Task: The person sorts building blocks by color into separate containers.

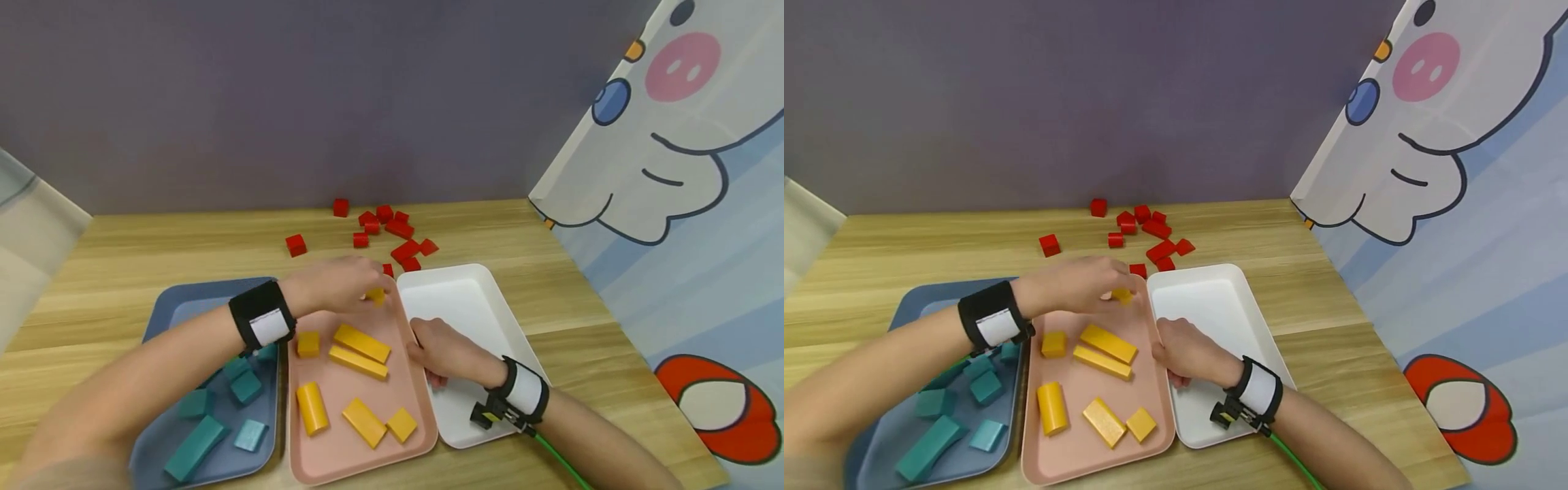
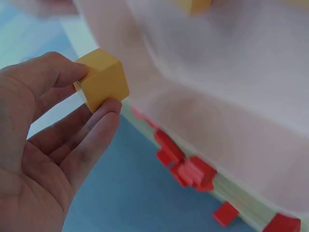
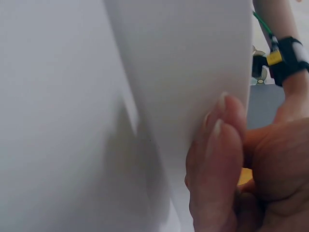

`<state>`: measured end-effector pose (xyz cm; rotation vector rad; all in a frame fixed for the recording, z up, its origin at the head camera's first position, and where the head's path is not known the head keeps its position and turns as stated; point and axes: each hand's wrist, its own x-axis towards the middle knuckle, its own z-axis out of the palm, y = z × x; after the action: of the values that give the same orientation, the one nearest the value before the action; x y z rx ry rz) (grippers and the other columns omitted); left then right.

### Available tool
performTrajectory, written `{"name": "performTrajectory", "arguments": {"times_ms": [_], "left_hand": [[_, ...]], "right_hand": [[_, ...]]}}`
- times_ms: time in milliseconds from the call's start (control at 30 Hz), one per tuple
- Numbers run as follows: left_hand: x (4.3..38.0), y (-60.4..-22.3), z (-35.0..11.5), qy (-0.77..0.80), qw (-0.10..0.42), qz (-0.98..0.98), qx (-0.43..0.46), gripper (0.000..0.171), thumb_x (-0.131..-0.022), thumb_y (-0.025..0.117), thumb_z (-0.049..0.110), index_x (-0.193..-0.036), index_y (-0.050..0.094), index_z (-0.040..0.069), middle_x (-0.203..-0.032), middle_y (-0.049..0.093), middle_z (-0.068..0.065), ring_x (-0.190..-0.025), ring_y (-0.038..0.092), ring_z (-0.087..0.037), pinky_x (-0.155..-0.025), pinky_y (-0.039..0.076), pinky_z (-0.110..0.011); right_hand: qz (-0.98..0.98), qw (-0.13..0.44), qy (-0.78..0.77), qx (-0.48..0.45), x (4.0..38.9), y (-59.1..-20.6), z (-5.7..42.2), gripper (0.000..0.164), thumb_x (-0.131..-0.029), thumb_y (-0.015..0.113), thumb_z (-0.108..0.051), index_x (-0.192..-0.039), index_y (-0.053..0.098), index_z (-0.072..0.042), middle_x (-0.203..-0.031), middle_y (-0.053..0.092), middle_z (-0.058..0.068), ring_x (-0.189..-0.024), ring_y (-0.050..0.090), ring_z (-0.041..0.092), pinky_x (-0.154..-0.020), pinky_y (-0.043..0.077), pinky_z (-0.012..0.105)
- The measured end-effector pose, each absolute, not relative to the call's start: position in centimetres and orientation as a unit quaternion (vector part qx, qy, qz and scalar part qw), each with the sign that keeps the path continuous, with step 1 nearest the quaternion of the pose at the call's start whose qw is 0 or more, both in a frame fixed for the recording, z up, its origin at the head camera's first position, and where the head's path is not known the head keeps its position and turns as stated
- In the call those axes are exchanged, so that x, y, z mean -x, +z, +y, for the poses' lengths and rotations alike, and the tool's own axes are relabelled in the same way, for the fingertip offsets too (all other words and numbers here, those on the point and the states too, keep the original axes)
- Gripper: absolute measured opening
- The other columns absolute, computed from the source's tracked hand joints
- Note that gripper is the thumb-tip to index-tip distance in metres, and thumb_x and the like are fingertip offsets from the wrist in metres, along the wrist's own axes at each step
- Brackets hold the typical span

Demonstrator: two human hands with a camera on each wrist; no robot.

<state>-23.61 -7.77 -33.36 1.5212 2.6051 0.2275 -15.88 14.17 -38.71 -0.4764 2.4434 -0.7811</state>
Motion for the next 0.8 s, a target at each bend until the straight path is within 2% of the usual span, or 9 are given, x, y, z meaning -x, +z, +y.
{"name": "performTrajectory", "arguments": {"times_ms": [133,367,533,667,800], "left_hand": [[22.1,-34.1,-7.5,0.044,0.07,0.85,-0.521,0.03,-0.086,0.077,0.027,-0.115,0.071,0.024,-0.112,0.069,0.006,-0.097,0.062,-0.012,-0.088,0.055,-0.026],[21.3,-34.6,-7.3,0.02,0.06,0.84,-0.539,0.013,-0.091,0.072,0.024,-0.104,0.072,0.022,-0.086,0.065,0.008,-0.083,0.056,-0.009,-0.073,0.05,-0.019],[21.2,-35.0,-7.5,0.006,0.057,0.84,-0.539,0.01,-0.092,0.071,0.022,-0.102,0.073,0.022,-0.079,0.061,0.008,-0.073,0.053,-0.008,-0.064,0.045,-0.017],[21.2,-35.5,-7.7,-0.004,0.054,0.842,-0.536,0.011,-0.091,0.071,0.02,-0.102,0.073,0.021,-0.078,0.062,0.007,-0.069,0.053,-0.008,-0.062,0.044,-0.016],[21.0,-35.8,-7.8,0.002,0.059,0.846,-0.53,0.013,-0.091,0.071,0.021,-0.105,0.072,0.021,-0.083,0.065,0.006,-0.072,0.055,-0.009,-0.065,0.046,-0.016]], "right_hand": [[0.903,0.261,-0.289,0.181,15.9,-38.7,14.1,0.015,-0.103,0.041,-0.015,-0.094,0.05,-0.009,-0.052,0.056,0.001,-0.039,0.054,0.014,-0.041,0.048,0.029],[0.904,0.267,-0.288,0.171,16.1,-38.7,14.2,0.017,-0.104,0.041,-0.017,-0.093,0.05,-0.008,-0.053,0.056,0.002,-0.039,0.054,0.015,-0.041,0.047,0.029],[0.902,0.271,-0.291,0.168,16.1,-38.8,14.2,0.016,-0.104,0.042,-0.017,-0.093,0.05,-0.009,-0.054,0.056,0.002,-0.039,0.054,0.015,-0.041,0.048,0.029],[0.901,0.276,-0.291,0.168,16.1,-38.9,14.1,0.016,-0.104,0.042,-0.018,-0.094,0.05,-0.009,-0.054,0.056,0.002,-0.039,0.055,0.015,-0.041,0.048,0.029],[0.9,0.277,-0.29,0.168,16.1,-38.9,14.1,0.017,-0.104,0.042,-0.018,-0.093,0.05,-0.009,-0.053,0.056,0.002,-0.039,0.054,0.015,-0.041,0.048,0.029]]}}
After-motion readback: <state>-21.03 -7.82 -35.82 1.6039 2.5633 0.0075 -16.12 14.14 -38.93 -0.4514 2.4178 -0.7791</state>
